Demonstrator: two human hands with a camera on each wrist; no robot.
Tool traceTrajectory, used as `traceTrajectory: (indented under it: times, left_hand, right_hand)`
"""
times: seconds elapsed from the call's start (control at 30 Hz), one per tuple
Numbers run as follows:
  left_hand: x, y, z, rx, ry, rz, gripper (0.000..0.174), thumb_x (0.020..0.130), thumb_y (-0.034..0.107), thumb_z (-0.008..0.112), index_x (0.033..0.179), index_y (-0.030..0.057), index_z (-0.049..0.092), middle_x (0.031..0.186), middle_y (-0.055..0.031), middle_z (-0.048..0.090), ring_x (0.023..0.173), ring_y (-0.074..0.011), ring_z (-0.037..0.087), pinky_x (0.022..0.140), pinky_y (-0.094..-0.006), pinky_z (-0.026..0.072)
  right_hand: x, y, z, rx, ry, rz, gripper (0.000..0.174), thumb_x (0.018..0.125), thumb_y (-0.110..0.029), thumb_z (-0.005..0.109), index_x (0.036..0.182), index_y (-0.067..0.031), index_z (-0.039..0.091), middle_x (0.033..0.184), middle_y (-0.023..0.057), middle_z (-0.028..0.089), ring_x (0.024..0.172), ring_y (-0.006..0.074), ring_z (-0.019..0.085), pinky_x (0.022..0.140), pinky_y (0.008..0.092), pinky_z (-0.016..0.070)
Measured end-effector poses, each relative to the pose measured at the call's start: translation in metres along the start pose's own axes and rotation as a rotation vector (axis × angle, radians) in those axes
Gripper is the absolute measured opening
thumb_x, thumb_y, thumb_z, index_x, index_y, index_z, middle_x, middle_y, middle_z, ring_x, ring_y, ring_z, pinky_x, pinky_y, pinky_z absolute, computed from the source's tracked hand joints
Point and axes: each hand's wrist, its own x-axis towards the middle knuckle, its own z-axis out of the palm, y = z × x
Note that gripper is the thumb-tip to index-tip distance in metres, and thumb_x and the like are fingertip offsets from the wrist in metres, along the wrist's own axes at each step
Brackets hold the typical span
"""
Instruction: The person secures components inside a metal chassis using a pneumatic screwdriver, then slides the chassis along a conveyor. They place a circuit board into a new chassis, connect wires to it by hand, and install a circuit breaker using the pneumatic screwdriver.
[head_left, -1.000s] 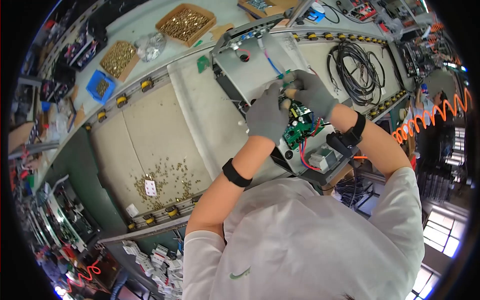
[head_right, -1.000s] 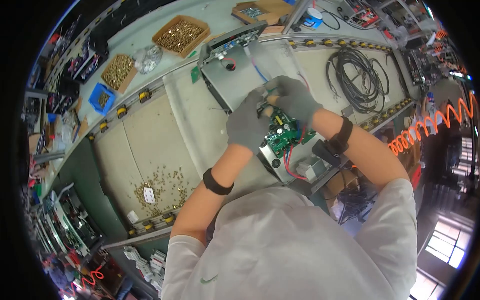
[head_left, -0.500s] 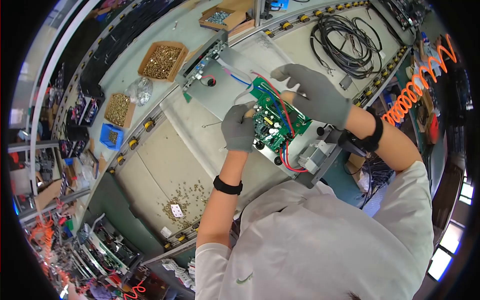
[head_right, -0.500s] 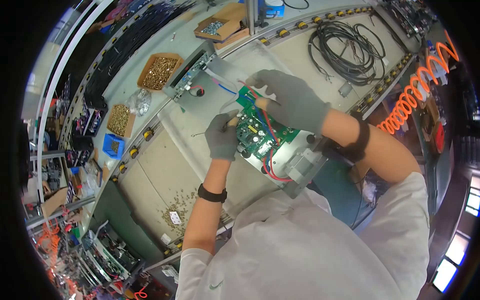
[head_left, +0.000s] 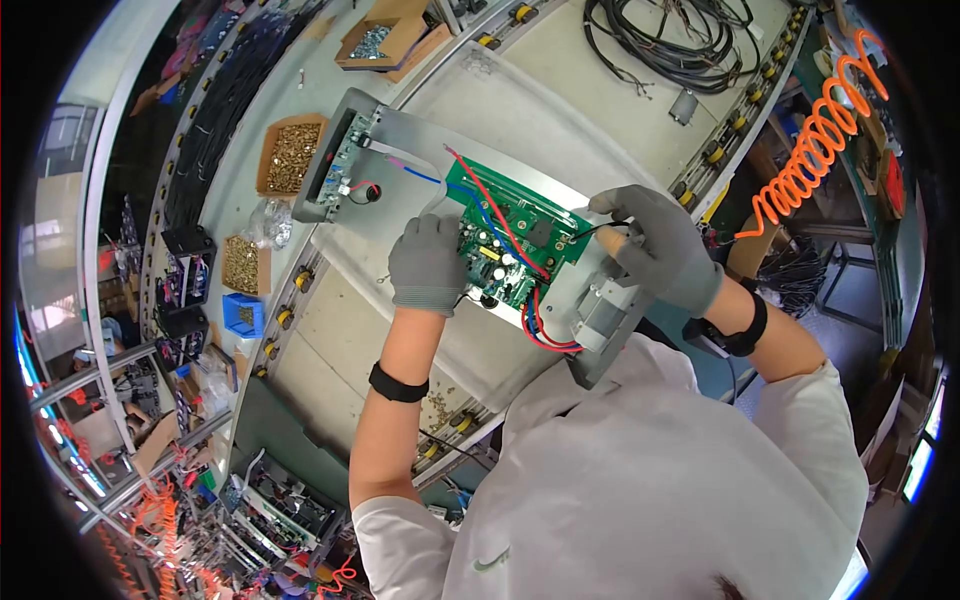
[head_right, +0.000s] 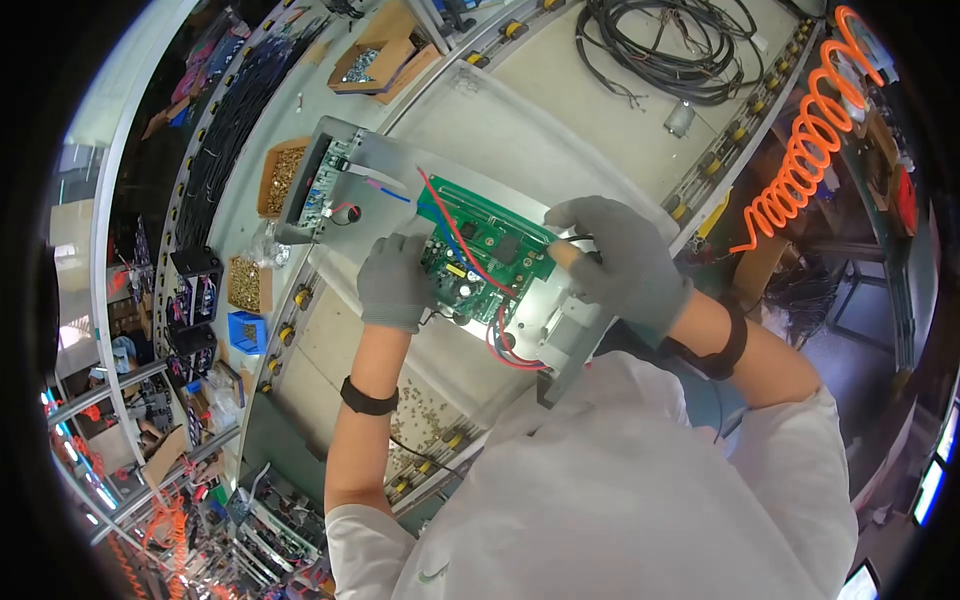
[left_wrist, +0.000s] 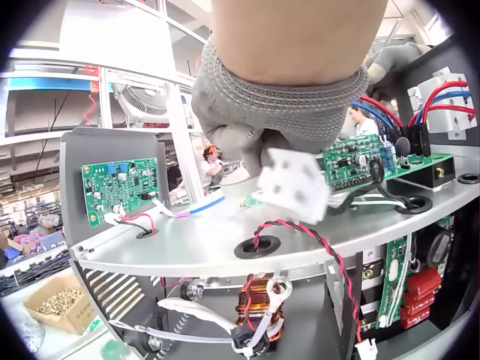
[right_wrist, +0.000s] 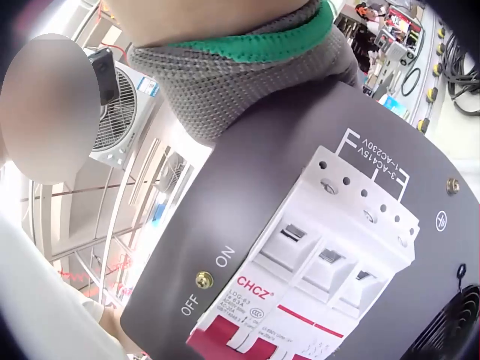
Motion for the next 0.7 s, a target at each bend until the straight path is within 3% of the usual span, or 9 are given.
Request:
traceTrajectory:
  times: [0.07,0.17,0.43,0.63,0.7]
  left_hand:
    - [0.001,-0.001,0.000,0.033,-0.036,0.015,0.023,0.067,0.008,0.058,0.090,0.0102,0.059,0.081,-0.0052,0.054,0.080,-0.0239,0.056,0.062,-0.0350,0.0477]
    - [0.004,-0.002,0.000,0.083,-0.061,0.053,0.022,0.067,0.008,0.057,0.089,0.0095,0.058,0.081,-0.0051,0.053,0.080,-0.0240,0.056,0.063,-0.0349,0.0472]
    - [0.004,-0.002,0.000,0.034,-0.046,0.072,0.024,0.066,0.005,0.058,0.090,0.0102,0.057,0.081,-0.0065,0.053,0.080,-0.0266,0.055,0.065,-0.0374,0.0472]
    - [0.009,0.007,-0.003,-0.176,-0.066,-0.153,0.020,0.073,0.006,0.059,0.092,0.0085,0.062,0.087,-0.0106,0.062,0.083,-0.0319,0.059,0.070,-0.0418,0.0484]
    - [0.009,0.007,-0.004,-0.222,-0.004,-0.228,0.010,0.078,0.010,0.061,0.087,0.0074,0.064,0.080,-0.0115,0.063,0.074,-0.0301,0.061,0.065,-0.0394,0.0490]
  right_hand:
    - [0.005,0.014,0.003,-0.214,0.088,-0.286,0.027,0.078,-0.015,0.063,0.103,-0.0042,0.061,0.092,0.0124,0.062,0.081,0.0256,0.063,0.070,0.0344,0.0506]
    - [0.007,0.019,0.004,-0.239,0.144,-0.409,0.022,0.078,-0.016,0.064,0.097,-0.0053,0.062,0.087,0.0120,0.063,0.078,0.0283,0.062,0.070,0.0357,0.0495]
    - [0.008,0.019,0.004,-0.179,0.129,-0.393,0.016,0.077,-0.017,0.063,0.090,-0.0076,0.063,0.082,0.0103,0.064,0.078,0.0284,0.063,0.069,0.0364,0.0495]
    - [0.007,0.017,0.002,-0.194,0.109,-0.385,0.015,0.077,-0.018,0.063,0.090,-0.0084,0.063,0.081,0.0096,0.065,0.077,0.0275,0.063,0.068,0.0361,0.0500]
    - [0.007,0.019,0.001,-0.199,0.108,-0.386,0.015,0.078,-0.018,0.063,0.089,-0.0087,0.063,0.081,0.0090,0.065,0.077,0.0271,0.063,0.067,0.0361,0.0499]
